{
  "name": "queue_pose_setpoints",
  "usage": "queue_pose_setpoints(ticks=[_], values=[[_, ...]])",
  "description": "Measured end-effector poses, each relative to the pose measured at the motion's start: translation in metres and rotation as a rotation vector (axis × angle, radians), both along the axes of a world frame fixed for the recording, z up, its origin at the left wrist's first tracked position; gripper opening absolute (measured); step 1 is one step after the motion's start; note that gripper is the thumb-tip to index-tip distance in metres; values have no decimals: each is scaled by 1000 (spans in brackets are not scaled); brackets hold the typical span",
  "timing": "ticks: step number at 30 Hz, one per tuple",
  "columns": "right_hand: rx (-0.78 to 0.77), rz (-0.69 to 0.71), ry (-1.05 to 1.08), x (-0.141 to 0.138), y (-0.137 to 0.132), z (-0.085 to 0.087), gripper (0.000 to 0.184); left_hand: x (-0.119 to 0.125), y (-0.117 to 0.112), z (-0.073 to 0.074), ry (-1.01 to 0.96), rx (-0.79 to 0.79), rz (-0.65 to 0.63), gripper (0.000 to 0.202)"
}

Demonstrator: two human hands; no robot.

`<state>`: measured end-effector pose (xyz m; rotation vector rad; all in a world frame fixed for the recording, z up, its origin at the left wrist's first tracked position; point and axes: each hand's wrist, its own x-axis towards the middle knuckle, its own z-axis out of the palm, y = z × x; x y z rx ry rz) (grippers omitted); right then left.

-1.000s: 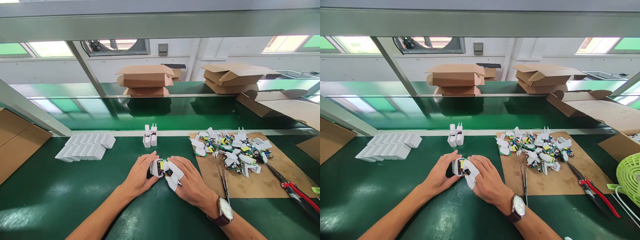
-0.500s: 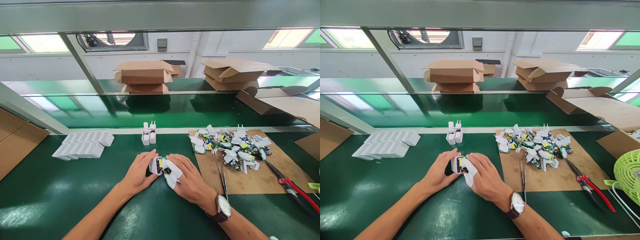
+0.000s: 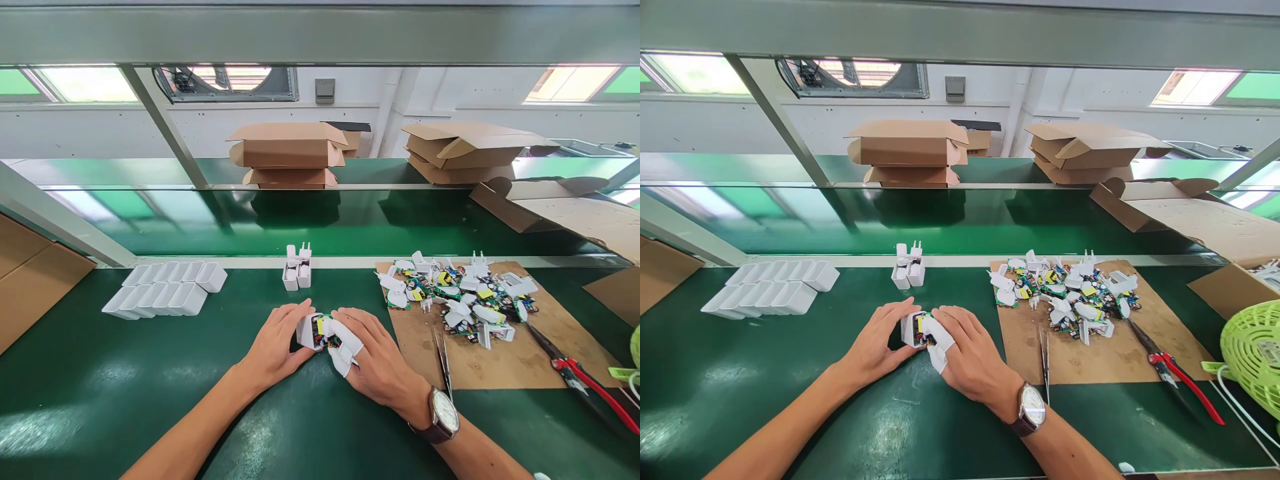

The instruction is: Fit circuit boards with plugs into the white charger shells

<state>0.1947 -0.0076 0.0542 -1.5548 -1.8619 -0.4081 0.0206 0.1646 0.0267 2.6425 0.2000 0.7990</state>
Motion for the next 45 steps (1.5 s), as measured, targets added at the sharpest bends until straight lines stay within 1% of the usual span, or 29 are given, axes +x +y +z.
queue_pose_setpoints(ticks=[5,7,10,12,14,15,16,17,20,23,26,29,32,34,37,39,42,45], values=[[12,11,6,2,2,-3,67,2,1,-3,20,-28,20,84],[14,19,30,3,4,-4,65,3,1,-4,36,-75,5,87],[5,48,83,5,6,-4,63,4,0,-7,92,-230,-93,90],[-26,100,125,7,6,-4,62,4,-1,-9,142,-360,-163,88],[-77,141,201,11,6,-3,50,5,-1,-11,160,-462,-209,84],[-102,139,246,13,6,-3,43,5,-1,-12,157,-496,-218,82],[-128,125,278,16,6,-4,40,6,0,-12,146,-518,-220,79],[-158,107,289,19,7,-4,41,6,1,-13,131,-532,-215,78],[-281,97,211,27,12,-6,50,9,4,-12,86,-559,-194,74],[-365,163,144,33,21,-7,50,11,4,-11,25,-599,-167,66],[-347,235,196,30,30,-8,46,12,1,-9,-36,-648,-125,60],[-262,247,286,22,35,-13,45,11,-2,-9,-76,-667,-132,62],[-170,193,268,15,33,-18,40,8,-3,-7,-66,-650,-126,72],[-114,173,255,13,29,-17,39,6,-4,-5,-31,-639,-119,81],[-42,151,304,11,22,-12,40,3,-8,-2,-22,-644,-143,92],[-63,144,311,9,19,-11,37,2,-12,0,-46,-659,-163,95],[-174,129,250,5,16,-16,34,2,-16,1,-73,-659,-164,93],[-202,86,197,2,16,-22,33,1,-17,-1,-97,-572,-127,84]])
